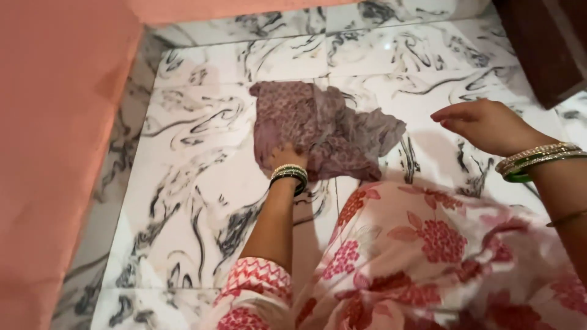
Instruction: The person mops a marble floor by hand with a cloth, frequently rinsing and wringing the cloth in a bucket of water.
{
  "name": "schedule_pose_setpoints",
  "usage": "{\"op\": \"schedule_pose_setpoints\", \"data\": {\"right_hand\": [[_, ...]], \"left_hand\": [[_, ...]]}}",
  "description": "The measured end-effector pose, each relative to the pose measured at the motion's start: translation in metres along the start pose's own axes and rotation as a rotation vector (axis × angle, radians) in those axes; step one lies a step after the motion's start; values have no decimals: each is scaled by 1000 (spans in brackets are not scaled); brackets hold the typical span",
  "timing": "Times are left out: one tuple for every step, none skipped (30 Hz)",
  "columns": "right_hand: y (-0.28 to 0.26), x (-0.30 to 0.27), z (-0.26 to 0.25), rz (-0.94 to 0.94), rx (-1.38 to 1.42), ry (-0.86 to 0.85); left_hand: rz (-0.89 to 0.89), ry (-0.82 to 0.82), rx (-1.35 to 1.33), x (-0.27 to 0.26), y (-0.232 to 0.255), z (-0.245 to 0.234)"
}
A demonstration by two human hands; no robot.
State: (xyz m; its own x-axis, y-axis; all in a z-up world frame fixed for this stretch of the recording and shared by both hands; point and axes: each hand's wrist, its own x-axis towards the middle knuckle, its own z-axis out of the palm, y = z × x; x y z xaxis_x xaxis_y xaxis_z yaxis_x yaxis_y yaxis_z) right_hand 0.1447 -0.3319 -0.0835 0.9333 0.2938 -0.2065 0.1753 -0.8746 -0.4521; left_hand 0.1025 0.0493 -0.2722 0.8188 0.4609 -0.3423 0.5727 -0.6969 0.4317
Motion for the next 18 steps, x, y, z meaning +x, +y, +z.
{"op": "schedule_pose_setpoints", "data": {"right_hand": [[4, -1, 2, 8, -10, -9], [8, 0, 5, 38, -44, -28], [12, 1, 8, 68, -79, -47], [16, 4, 11, 97, -113, -64], [20, 8, 15, 130, -77, -87], [23, 11, 22, 162, -45, -118], [27, 13, 28, 193, -13, -148], [30, 19, 30, 133, -26, -150], [33, 25, 35, 74, -40, -152], [38, 26, 41, 20, -49, -162], [45, 29, 44, 13, -32, -153], [51, 32, 49, 10, -13, -148], [58, 36, 52, 7, 6, -142], [68, 38, 53, 17, -4, -158], [78, 41, 55, 28, -13, -173], [89, 42, 57, 41, -23, -186], [99, 41, 62, 45, -1, -194], [110, 41, 62, 48, 11, -196]], "left_hand": [[-6, 0, -34, 11, 10, 3], [-28, -4, -70, 17, 14, 6], [-50, -7, -106, 23, 15, 11], [-66, -7, -111, 28, 14, 14], [-83, -8, -115, 36, 12, 19], [-108, -11, -122, 40, 8, 25], [-138, -8, -101, 45, 1, 32], [-154, 6, -86, 58, 2, 33], [-170, 20, -71, 72, 7, 34], [-212, 33, -104, 79, 11, 37], [-254, 46, -137, 85, 18, 38], [-297, 54, -167, 88, 26, 40], [-326, 13, -177, 90, 38, 39], [-357, -32, -183, 90, 52, 39], [-389, -77, -188, 88, 66, 39], [-389, -99, -140, 83, 78, 40], [-388, -121, -91, 77, 90, 42], [-383, -143, -53, 73, 107, 46]]}}
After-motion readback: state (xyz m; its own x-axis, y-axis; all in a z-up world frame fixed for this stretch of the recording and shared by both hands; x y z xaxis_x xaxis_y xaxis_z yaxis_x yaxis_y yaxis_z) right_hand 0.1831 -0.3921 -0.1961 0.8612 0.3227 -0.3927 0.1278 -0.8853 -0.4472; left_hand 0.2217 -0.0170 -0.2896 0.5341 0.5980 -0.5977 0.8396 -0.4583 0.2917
